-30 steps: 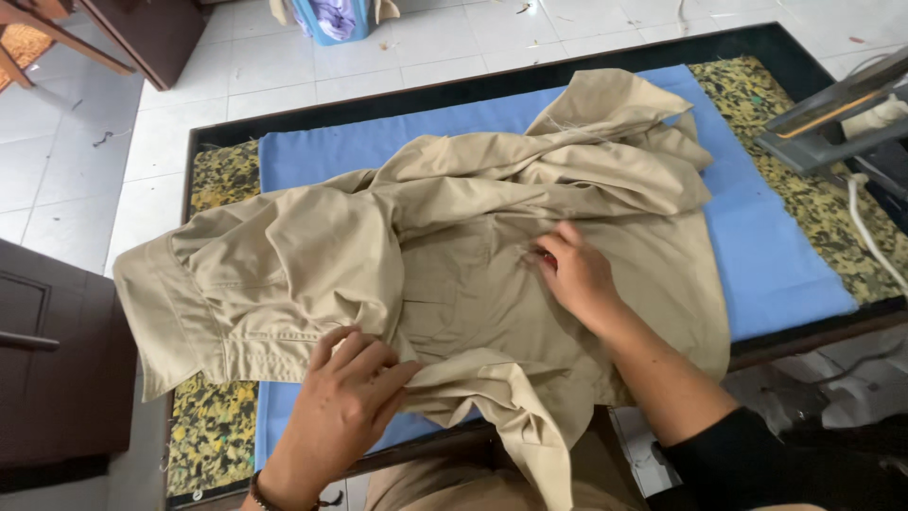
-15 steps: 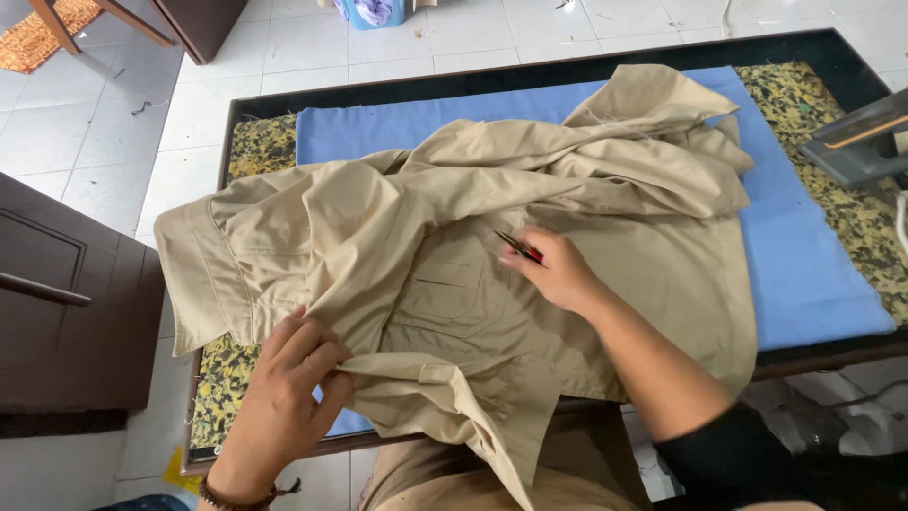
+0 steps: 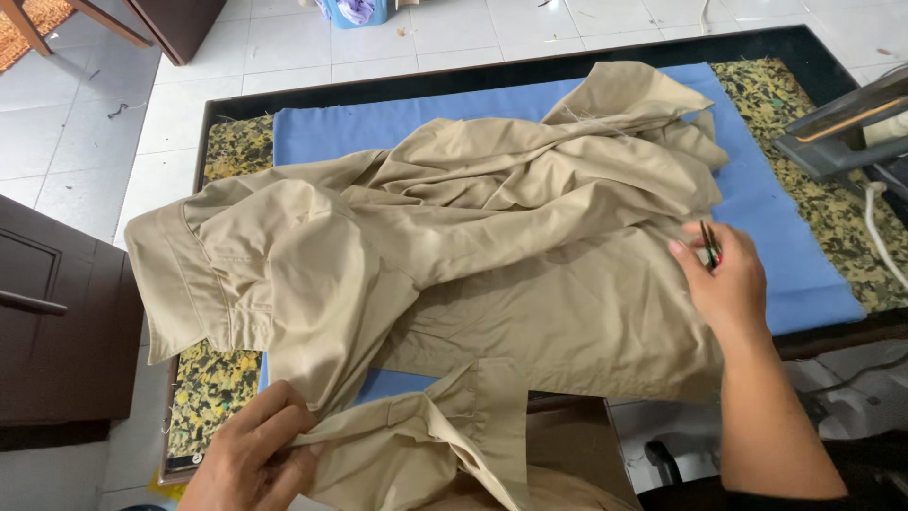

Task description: The person uses a seam ripper to cut and remove threads from a beige shirt laid on a blue mat. They smooth the fabric, lift sections to access seams, and repeatedly cut threads along the shirt's edges and pockets.

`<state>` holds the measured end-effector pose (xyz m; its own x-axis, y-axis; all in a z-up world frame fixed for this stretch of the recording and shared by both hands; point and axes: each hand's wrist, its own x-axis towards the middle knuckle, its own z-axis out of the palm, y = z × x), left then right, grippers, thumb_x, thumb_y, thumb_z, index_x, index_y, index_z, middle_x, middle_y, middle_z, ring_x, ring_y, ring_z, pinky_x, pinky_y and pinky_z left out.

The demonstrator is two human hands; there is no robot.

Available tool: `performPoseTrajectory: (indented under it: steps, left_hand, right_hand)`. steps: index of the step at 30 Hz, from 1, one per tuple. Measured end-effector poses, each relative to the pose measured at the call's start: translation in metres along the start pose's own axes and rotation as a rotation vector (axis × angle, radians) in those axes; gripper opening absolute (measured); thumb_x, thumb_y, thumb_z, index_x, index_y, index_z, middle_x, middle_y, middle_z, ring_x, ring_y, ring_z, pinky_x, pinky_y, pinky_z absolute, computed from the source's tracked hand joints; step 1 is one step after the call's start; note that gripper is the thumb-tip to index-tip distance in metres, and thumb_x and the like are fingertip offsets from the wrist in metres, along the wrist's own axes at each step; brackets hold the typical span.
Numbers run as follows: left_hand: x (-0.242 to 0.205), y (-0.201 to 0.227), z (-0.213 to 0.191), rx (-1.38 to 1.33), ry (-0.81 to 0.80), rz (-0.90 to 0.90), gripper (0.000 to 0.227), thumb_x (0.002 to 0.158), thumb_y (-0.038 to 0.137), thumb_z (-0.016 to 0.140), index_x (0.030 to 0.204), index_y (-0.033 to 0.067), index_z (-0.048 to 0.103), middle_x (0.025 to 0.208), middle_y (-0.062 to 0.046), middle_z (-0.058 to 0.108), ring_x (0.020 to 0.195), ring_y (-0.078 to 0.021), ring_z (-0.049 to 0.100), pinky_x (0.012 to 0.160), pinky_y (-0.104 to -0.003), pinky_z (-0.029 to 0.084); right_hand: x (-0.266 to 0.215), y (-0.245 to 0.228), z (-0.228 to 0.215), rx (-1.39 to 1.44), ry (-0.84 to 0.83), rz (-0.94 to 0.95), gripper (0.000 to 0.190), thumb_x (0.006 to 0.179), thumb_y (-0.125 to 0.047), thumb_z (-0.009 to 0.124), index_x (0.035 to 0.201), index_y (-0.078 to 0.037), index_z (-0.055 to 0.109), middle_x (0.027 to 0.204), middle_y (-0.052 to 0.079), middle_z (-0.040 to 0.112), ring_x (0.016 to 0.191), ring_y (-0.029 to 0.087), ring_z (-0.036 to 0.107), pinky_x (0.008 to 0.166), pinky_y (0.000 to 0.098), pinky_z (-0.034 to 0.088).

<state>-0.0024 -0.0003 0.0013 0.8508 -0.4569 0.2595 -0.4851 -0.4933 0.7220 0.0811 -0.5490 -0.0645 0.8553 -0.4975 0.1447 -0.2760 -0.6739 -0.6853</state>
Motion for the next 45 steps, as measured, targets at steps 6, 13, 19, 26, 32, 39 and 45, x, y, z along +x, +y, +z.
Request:
performPoseTrajectory:
  steps: [6,13,19,26,32,39,45]
  left_hand:
    - [-0.05,-0.03,0.015,0.095,-0.054,-0.073,0.021,0.085,0.017,0.07,0.073,0.0123,0.054,0.077,-0.002,0.042,0.058,-0.0178,0.046,0.057,-0.029,0.04]
    - [-0.089,-0.007,0.012,-0.224,-0.516,-0.689,0.025,0.092,0.039,0.065,0.102,0.0264,0.085,0.092,0.014,0.08,0.092,0.0063,0.081,0.075,-0.014,0.061]
    - [-0.027,0.027,-0.005,0.283,0.454,-0.361,0.031,0.095,0.018,0.065,0.124,0.0065,0.063,0.109,-0.008,0.064,0.088,-0.0188,0.066,0.083,-0.036,0.056]
    - [-0.02,-0.007,0.02,-0.139,0.712,-0.539,0.034,0.097,0.009,0.067,0.13,0.0118,0.061,0.093,-0.003,0.063,0.082,-0.011,0.063,0.076,-0.024,0.049]
    - [-0.056,-0.02,0.035,0.415,0.644,-0.387,0.036,0.095,0.002,0.064,0.13,0.0101,0.064,0.112,-0.013,0.05,0.1,-0.0298,0.05,0.092,-0.046,0.046]
    - [0.017,0.038,0.064,0.142,0.462,0.102,0.013,0.099,0.004,0.063,0.109,0.0027,0.072,0.102,-0.012,0.064,0.087,-0.0282,0.058,0.078,-0.038,0.048]
    - [0.031,-0.014,0.104,0.456,0.412,0.019,0.011,0.093,0.021,0.073,0.086,0.0132,0.075,0.093,-0.002,0.061,0.082,-0.026,0.061,0.07,-0.037,0.05]
  right_hand:
    - [0.035,0.05,0.025,-0.384,-0.08,-0.194,0.029,0.101,-0.031,0.068,0.128,-0.02,0.071,0.119,0.009,0.065,0.105,0.037,0.064,0.082,0.0527,0.049]
    - [0.012,0.128,-0.029,-0.457,0.092,-0.415,0.018,0.105,-0.014,0.069,0.12,-0.008,0.079,0.114,0.01,0.073,0.101,0.032,0.067,0.093,0.0441,0.052]
    - [0.011,0.056,-0.011,-0.145,0.142,-0.612,0.022,0.12,0.002,0.065,0.139,0.007,0.074,0.129,0.022,0.07,0.116,0.039,0.065,0.101,0.0464,0.05]
    - [0.007,0.055,0.019,-0.279,-0.116,-0.538,0.023,0.104,-0.024,0.079,0.106,-0.001,0.077,0.108,0.007,0.07,0.099,0.024,0.064,0.088,0.0352,0.049]
    - [-0.001,0.103,-0.017,-0.314,-0.015,-0.552,0.024,0.105,-0.007,0.083,0.13,-0.005,0.082,0.132,0.021,0.059,0.119,0.03,0.061,0.091,0.0388,0.056]
    - [-0.088,-0.089,0.025,0.266,-0.132,-0.78,0.009,0.107,0.01,0.073,0.116,0.01,0.072,0.105,0.022,0.069,0.072,0.016,0.052,0.062,0.0261,0.04]
    - [-0.076,-0.065,0.091,0.155,-0.236,-0.538,0.014,0.098,-0.027,0.081,0.109,-0.018,0.081,0.093,0.007,0.076,0.087,0.026,0.071,0.076,0.0369,0.055]
